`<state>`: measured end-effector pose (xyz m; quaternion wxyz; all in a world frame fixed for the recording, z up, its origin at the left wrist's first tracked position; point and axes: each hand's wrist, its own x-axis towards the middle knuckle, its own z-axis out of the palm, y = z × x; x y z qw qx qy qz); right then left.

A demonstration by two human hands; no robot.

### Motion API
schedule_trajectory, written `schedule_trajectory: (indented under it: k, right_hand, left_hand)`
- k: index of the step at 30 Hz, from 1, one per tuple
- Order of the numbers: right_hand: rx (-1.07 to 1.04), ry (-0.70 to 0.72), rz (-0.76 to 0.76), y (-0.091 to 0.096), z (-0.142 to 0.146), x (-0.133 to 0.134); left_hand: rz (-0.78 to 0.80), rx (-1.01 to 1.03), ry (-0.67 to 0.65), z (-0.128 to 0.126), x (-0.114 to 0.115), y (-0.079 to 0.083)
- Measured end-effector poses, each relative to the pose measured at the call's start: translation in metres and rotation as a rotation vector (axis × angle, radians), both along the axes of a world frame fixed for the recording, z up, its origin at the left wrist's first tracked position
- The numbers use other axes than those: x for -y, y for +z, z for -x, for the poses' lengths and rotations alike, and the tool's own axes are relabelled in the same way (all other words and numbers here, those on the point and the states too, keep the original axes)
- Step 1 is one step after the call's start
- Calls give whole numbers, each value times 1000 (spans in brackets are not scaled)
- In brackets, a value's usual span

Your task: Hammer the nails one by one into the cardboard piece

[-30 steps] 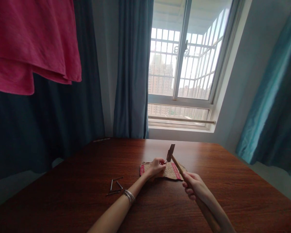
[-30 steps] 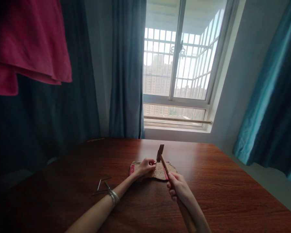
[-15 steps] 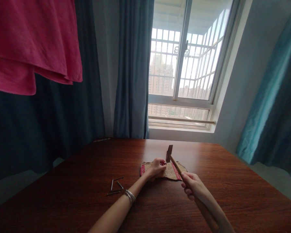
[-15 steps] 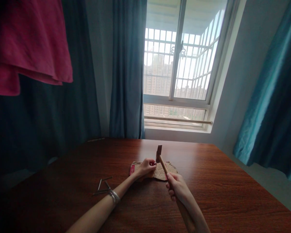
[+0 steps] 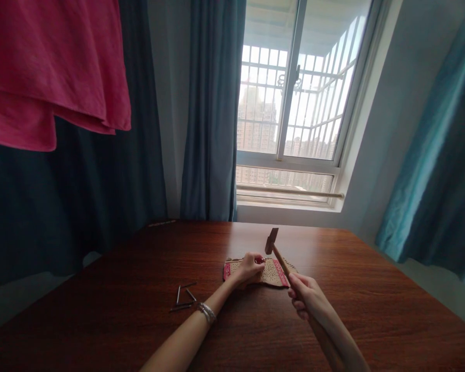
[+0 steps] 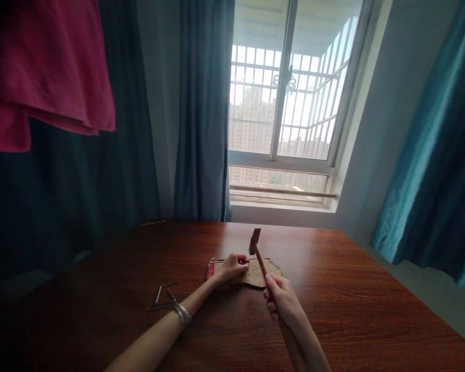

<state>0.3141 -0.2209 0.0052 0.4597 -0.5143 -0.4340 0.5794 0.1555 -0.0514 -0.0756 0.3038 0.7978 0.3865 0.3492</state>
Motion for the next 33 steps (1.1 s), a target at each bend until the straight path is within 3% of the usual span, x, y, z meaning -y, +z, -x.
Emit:
schedule_trajectory:
  k: [14, 28, 33]
  right_hand:
    - [36, -3, 45, 1, 5, -1]
    - [4, 13, -15, 1, 3, 0]
    - [34, 17, 37, -1, 3, -2]
  left_hand:
    - [23, -20, 17, -2, 3, 3]
    - [8, -13, 2, 0, 0, 0]
    - [15, -19, -4, -1, 0, 0]
